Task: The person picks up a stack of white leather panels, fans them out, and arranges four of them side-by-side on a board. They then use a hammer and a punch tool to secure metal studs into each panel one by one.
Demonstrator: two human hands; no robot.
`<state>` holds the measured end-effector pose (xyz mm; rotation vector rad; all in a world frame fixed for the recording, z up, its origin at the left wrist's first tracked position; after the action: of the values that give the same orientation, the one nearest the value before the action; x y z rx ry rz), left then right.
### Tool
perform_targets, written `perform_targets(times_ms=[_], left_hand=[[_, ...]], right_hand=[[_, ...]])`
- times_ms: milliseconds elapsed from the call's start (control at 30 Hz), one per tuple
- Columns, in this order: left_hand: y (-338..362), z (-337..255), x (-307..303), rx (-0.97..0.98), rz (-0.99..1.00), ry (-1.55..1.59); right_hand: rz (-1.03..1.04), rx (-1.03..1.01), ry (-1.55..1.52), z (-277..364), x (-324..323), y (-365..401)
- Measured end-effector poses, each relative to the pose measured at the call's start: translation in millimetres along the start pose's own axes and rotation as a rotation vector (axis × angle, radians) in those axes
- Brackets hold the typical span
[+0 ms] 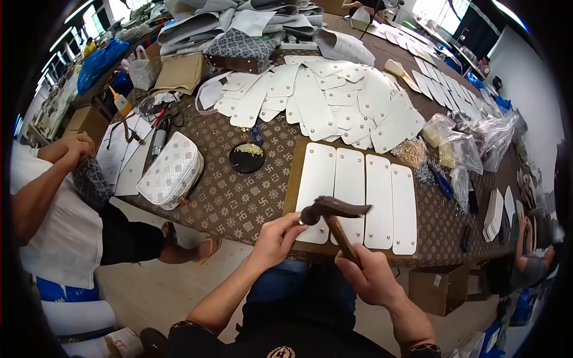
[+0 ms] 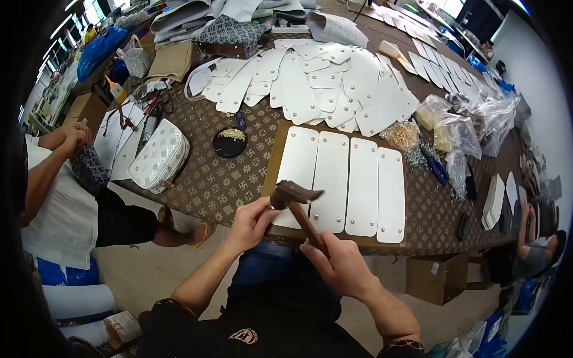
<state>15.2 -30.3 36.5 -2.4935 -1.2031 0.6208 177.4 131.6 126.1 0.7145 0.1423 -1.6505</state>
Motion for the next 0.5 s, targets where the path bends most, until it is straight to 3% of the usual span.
perform_targets(times_ms=[133,233,367,500], left_hand=[[6,-1,4,-0.106,0.036,0.09],[-1,-2,20,-0.117,0.043,0.195],[-7,3,45,-0.046,0.108,0.201],[-7,-2,42,-0.049,0.201,0.147]], right_hand=[[-0.2,0.046,-0.553,-18,-13,20],[-0.278,0.14,-0.723,-31,-16,25],[-0.266,0.206,-0.661,-45,-13,29],[-0.21,0.101,-0.496,-18,-31,45]])
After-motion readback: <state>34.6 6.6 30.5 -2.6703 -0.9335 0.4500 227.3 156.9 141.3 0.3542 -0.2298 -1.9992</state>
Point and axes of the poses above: each hand's wrist, its own y-axis away from the middle knuckle, its own x-axis out of the palm, z = x × y, the point moved 3 cm from there along -y, towards the middle knuckle, and after that the axes turned 9 degrees about x, right-handed, at the moved point
